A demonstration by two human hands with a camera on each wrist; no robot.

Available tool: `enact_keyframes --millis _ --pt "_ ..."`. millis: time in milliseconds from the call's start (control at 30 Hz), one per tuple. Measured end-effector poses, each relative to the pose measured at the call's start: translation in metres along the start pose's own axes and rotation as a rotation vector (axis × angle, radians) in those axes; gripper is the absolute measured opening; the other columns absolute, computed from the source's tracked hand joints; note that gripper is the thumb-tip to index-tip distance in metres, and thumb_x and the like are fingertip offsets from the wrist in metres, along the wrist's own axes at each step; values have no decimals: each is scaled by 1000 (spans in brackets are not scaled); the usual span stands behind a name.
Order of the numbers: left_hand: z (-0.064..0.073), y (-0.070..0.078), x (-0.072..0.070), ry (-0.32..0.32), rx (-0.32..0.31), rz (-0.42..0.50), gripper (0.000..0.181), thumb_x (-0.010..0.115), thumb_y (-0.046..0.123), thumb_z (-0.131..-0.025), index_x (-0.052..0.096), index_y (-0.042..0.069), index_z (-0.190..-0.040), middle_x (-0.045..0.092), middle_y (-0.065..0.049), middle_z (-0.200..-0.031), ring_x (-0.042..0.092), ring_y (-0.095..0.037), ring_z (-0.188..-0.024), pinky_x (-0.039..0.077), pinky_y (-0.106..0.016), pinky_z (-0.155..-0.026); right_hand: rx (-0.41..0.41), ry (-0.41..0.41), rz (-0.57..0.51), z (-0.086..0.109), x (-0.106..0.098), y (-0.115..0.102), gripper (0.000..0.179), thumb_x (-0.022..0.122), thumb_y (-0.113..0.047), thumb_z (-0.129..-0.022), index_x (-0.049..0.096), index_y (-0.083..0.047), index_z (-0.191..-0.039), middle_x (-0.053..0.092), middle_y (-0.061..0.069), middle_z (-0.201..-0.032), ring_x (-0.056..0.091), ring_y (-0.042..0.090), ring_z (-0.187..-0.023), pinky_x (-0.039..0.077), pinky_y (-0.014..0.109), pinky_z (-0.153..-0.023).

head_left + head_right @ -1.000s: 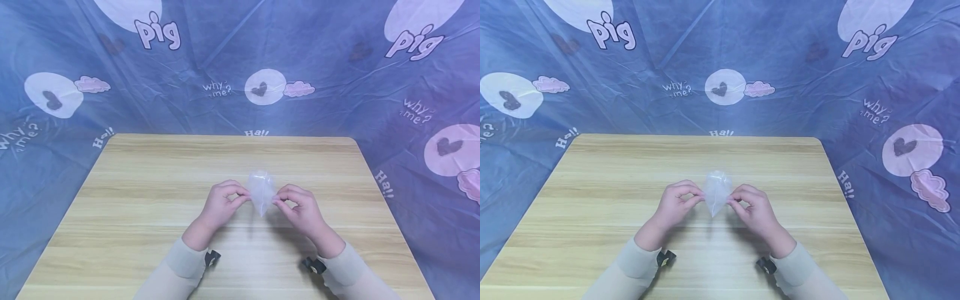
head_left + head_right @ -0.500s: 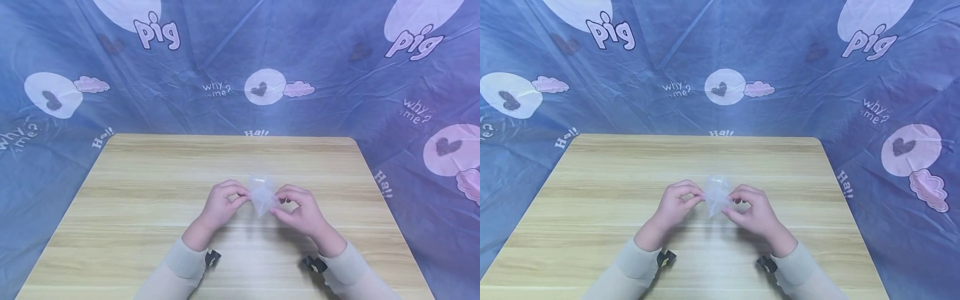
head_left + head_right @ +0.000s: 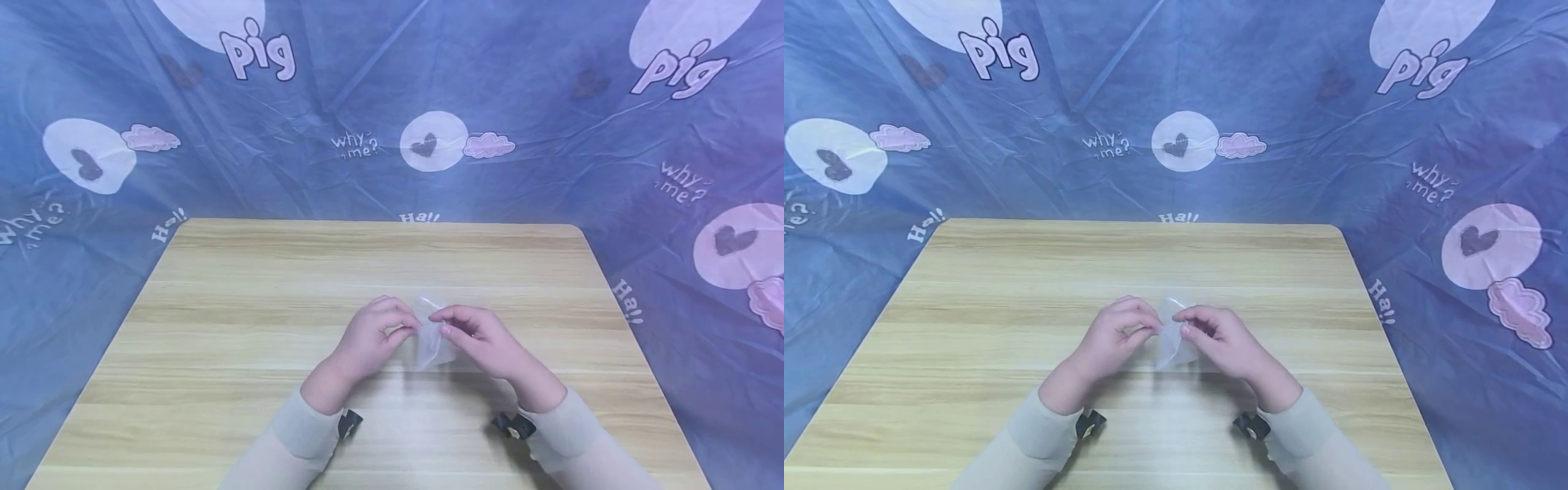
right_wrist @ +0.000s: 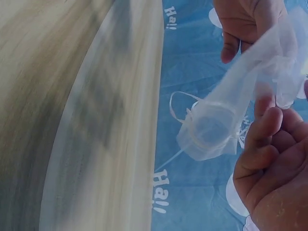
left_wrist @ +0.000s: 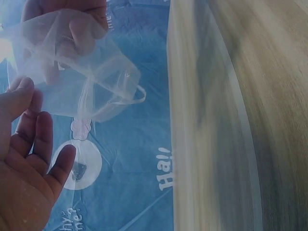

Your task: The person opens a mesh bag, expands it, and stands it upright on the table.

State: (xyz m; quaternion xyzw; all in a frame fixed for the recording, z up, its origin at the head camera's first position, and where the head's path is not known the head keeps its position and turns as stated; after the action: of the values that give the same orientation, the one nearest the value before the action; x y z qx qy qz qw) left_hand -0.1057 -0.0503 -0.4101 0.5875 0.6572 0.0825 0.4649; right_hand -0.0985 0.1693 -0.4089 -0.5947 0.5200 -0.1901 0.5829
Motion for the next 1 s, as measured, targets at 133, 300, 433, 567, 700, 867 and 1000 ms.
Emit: enact_keyframes --millis 133,300,433,567,700,867,1000 --pt "0 1 0 -5 -18 -24 7 80 4 -91 80 9 -97 75 -2 -100 68 -22 -100 56 -34 -93 -26 11 2 1 0 1 17 63 10 -97 72 2 -109 75 10 -99 65 10 -84 56 26 -74" --pt "1 0 2 23 -106 -53 10 75 5 -96 76 6 -106 71 -6 -109 68 -22 -102 57 -37 -94 -55 75 77 2 -1 -2 17 73 10 -91 75 -6 -99 70 0 -83 55 12 -69 49 25 -63" --pt "4 -3 7 46 -300 -10 16 69 15 -102 68 4 -113 68 -6 -108 67 -19 -94 58 -37 -85 -73 164 174 1 -2 -4 19 77 9 -88 76 -9 -94 71 -4 -82 53 12 -66 47 25 -61" --pt "9 -4 13 -32 -562 74 31 72 35 -100 66 6 -113 71 0 -97 66 -14 -87 58 -35 -80 -114 280 269 2 -5 -3 20 80 9 -85 76 -10 -90 73 -4 -83 54 10 -67 47 23 -62" --pt "9 -1 19 -97 -614 83 40 81 40 -93 68 8 -112 73 1 -96 68 -12 -84 58 -34 -79 -157 371 299 3 -7 -2 24 82 13 -80 74 -9 -87 73 -2 -83 56 10 -68 46 19 -64" --pt "5 1 23 -26 -548 36 22 79 27 -96 73 9 -107 74 1 -92 67 -10 -82 58 -29 -75 -195 403 302 3 -7 -4 27 82 16 -79 73 -8 -88 73 1 -83 60 11 -70 48 18 -66" --pt "3 1 23 38 -504 15 11 78 20 -96 75 10 -99 74 3 -85 67 -10 -77 57 -27 -70 -126 372 321 2 -6 -4 24 81 13 -81 74 -2 -98 71 0 -84 61 11 -71 52 23 -64"
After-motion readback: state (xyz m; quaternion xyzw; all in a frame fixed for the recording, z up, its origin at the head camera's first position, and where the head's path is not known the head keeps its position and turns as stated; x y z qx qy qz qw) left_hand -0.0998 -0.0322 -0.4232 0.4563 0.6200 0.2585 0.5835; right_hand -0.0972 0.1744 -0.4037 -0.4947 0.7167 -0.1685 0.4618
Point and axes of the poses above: each hand's wrist, its own z-axis away from the middle knuckle, its own x-axis out of the palm, y = z × x, the point moved 3 cm from there along -z, towards the middle knuckle
